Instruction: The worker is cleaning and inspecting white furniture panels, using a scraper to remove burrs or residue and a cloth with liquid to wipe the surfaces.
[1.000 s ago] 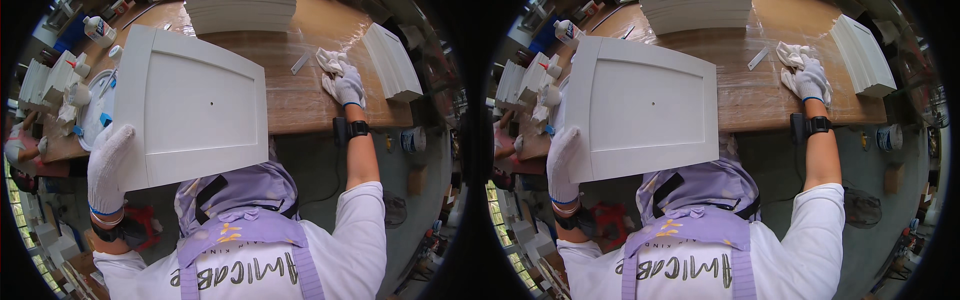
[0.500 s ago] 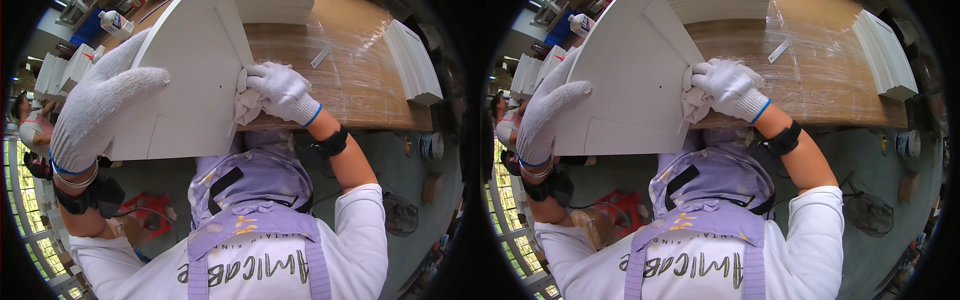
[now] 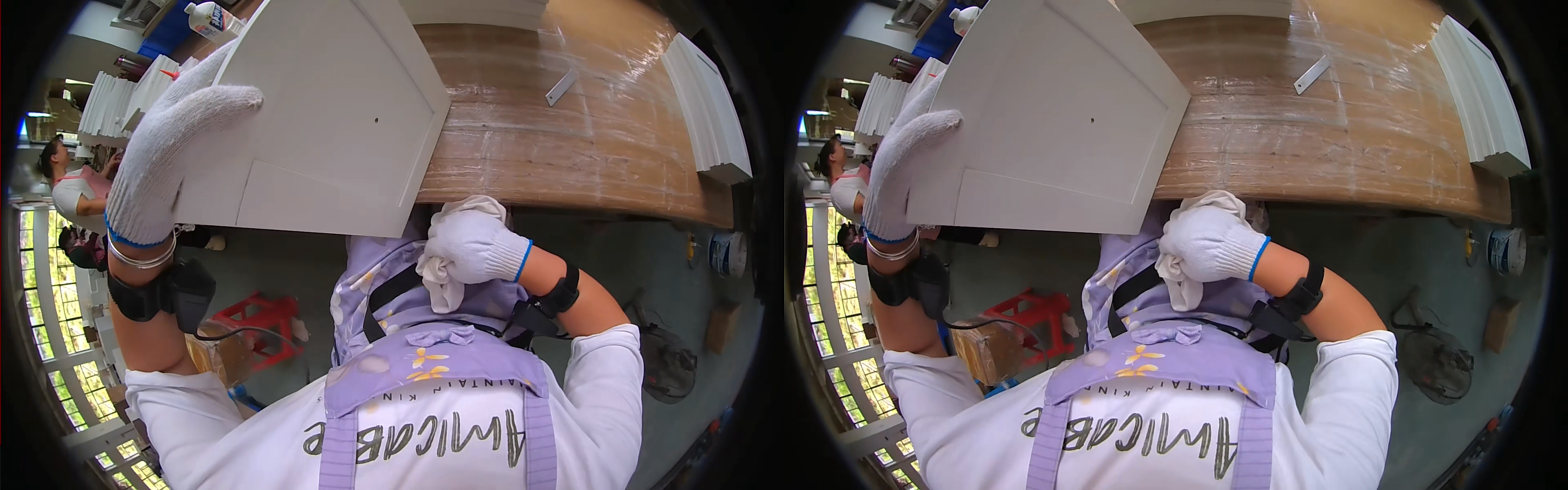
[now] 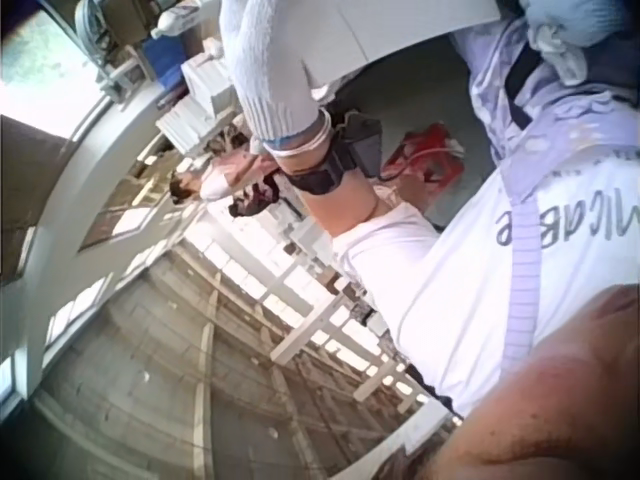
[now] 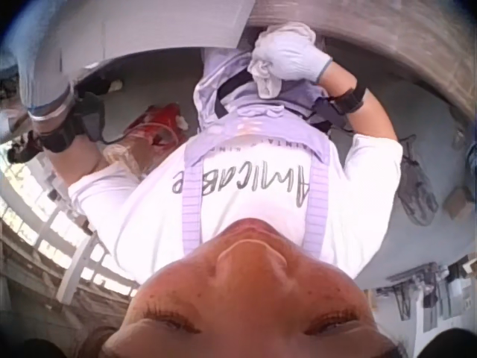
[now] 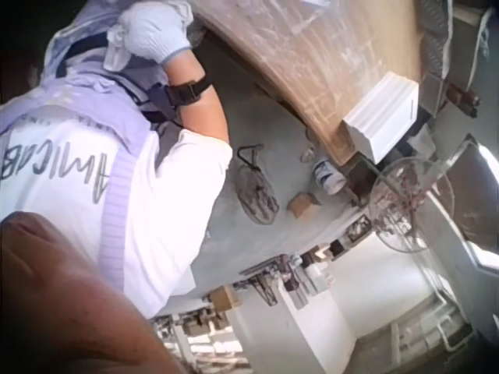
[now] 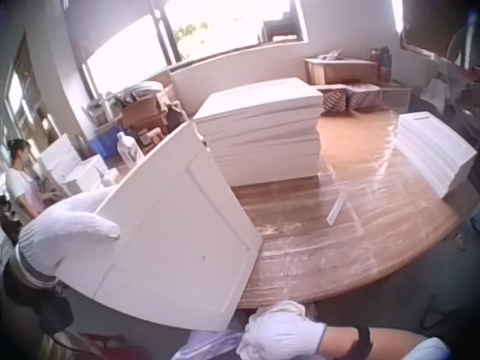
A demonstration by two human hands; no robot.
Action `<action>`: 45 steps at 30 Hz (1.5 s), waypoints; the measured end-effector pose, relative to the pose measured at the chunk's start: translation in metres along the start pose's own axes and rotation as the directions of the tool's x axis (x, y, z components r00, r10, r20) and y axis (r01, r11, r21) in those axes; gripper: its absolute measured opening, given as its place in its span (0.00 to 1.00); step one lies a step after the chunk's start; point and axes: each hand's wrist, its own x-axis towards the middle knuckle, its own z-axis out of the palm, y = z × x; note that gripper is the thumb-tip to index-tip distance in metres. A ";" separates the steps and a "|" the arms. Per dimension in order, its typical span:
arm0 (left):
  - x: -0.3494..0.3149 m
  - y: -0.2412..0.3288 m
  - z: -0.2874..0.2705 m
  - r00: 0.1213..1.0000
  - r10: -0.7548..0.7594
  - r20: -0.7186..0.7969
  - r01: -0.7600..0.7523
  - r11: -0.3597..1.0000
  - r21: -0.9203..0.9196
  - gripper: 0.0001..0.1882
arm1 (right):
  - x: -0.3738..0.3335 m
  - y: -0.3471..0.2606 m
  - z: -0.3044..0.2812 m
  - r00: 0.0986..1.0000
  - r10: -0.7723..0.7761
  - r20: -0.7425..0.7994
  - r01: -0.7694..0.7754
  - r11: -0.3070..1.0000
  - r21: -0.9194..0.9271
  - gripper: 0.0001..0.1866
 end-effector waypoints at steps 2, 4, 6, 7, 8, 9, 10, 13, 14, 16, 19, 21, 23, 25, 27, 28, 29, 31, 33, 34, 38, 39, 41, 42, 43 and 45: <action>-0.005 -0.008 0.004 1.000 0.024 -0.010 -0.024 1.000 -0.010 0.14 | -0.003 -0.019 -0.033 0.948 0.202 -0.244 -0.213 0.977 -0.018 0.22; -0.008 -0.006 0.004 1.000 0.028 -0.013 -0.028 1.000 -0.001 0.13 | -0.004 -0.025 -0.045 0.816 0.171 -0.552 -0.210 0.978 -0.008 0.21; -0.012 -0.004 0.002 0.997 -0.078 -0.014 0.078 0.997 -0.009 0.13 | 0.013 -0.023 -0.041 0.840 0.138 -0.525 -0.204 0.977 -0.069 0.17; -0.013 -0.006 0.003 0.997 -0.074 -0.016 0.074 0.997 -0.001 0.13 | 0.022 -0.024 -0.033 0.841 0.162 -0.516 -0.231 0.970 -0.072 0.14; -0.013 -0.010 0.007 0.997 -0.066 -0.045 0.058 0.985 -0.162 0.13 | 0.027 -0.029 -0.024 0.842 0.186 -0.507 -0.258 0.963 -0.074 0.13; -0.015 -0.013 0.009 0.994 -0.071 -0.078 0.042 0.946 -0.321 0.14 | 0.029 -0.040 -0.018 0.868 0.145 -0.474 -0.228 0.966 -0.123 0.11; -0.017 -0.015 0.009 0.994 -0.074 -0.081 0.045 0.948 -0.316 0.14 | 0.025 -0.051 -0.018 0.856 0.268 -0.442 -0.312 0.950 -0.029 0.12; -0.022 -0.022 0.010 0.952 -0.301 -0.049 0.262 0.890 -0.372 0.16 | -0.008 -0.022 -0.016 0.900 0.382 -0.209 -0.279 0.875 0.396 0.17; -0.027 -0.030 0.012 0.930 -0.357 -0.087 0.300 0.874 -0.381 0.17 | -0.019 -0.021 -0.021 0.882 0.471 -0.016 -0.414 0.790 0.451 0.18; -0.044 -0.044 0.017 0.899 -0.420 -0.124 0.345 0.854 -0.390 0.19 | -0.040 -0.030 -0.031 0.814 0.578 0.057 -0.575 0.787 0.223 0.18; -0.067 -0.065 0.027 0.879 -0.430 -0.205 0.295 0.829 -0.475 0.20 | -0.088 -0.019 -0.035 0.887 0.456 0.076 -0.403 0.683 0.609 0.17; -0.079 -0.068 0.042 0.895 -0.300 -0.331 0.227 0.943 -0.242 0.18 | -0.109 -0.019 -0.037 0.871 0.492 -0.009 -0.341 0.618 0.708 0.17; -0.085 -0.072 0.061 0.865 -0.363 -0.347 0.162 0.856 -0.491 0.18 | -0.116 -0.018 -0.029 0.827 0.561 -0.040 -0.362 0.584 0.726 0.18; -0.094 -0.082 0.084 0.739 -0.579 -0.345 0.124 0.620 -0.774 0.19 | -0.115 -0.018 -0.016 0.772 0.634 -0.045 -0.382 0.520 0.764 0.18; -0.090 -0.078 0.105 0.739 -0.636 -0.224 0.010 0.343 -0.939 0.18 | -0.113 -0.019 -0.010 0.794 0.608 -0.007 -0.397 0.527 0.751 0.20; -0.081 -0.064 0.116 0.751 -0.654 -0.093 -0.091 0.036 -0.995 0.18 | -0.113 -0.022 -0.008 0.810 0.586 -0.001 -0.382 0.531 0.756 0.20; -0.068 -0.047 0.123 0.760 -0.650 0.021 -0.023 -0.058 -0.998 0.19 | -0.114 -0.025 -0.005 0.814 0.581 -0.005 -0.340 0.484 0.807 0.19; -0.064 -0.037 0.145 0.773 -0.632 0.059 -0.027 -0.126 -0.992 0.24 | -0.126 -0.020 0.007 0.819 0.571 -0.056 -0.253 0.447 0.858 0.18; -0.060 -0.037 0.172 0.786 -0.616 0.061 -0.068 -0.183 -0.981 0.27 | -0.132 -0.023 0.009 0.785 0.610 -0.105 -0.115 0.310 0.944 0.16; -0.063 -0.044 0.183 0.795 -0.604 0.054 -0.067 -0.177 -0.982 0.28 | -0.135 -0.028 0.005 0.760 0.642 -0.100 -0.070 0.233 0.970 0.14; -0.064 -0.051 0.215 0.781 -0.611 0.131 -0.059 -0.281 -0.958 0.28 | -0.140 -0.034 -0.003 0.639 0.680 -0.361 0.273 0.239 0.932 0.13; -0.064 -0.053 0.219 0.779 -0.615 0.123 -0.070 -0.280 -0.958 0.28 | -0.144 -0.030 0.002 0.549 0.708 -0.443 0.386 0.256 0.886 0.15; -0.068 -0.058 0.225 0.711 -0.682 0.172 0.085 -0.159 -0.984 0.28 | -0.149 -0.016 0.004 0.501 0.745 -0.440 0.570 0.099 0.816 0.18; -0.068 -0.061 0.226 0.708 -0.687 0.165 0.074 -0.160 -0.984 0.28 | -0.145 -0.025 -0.003 0.424 0.781 -0.458 0.620 0.118 0.775 0.19; -0.068 -0.065 0.225 0.662 -0.738 0.129 0.270 0.074 -0.960 0.28 | -0.144 -0.018 -0.010 0.375 0.829 -0.416 0.657 0.078 0.750 0.18; -0.069 -0.078 0.243 0.665 -0.714 -0.221 0.258 0.497 -0.829 0.28 | -0.144 -0.003 -0.016 0.260 0.771 -0.581 0.430 0.446 0.785 0.16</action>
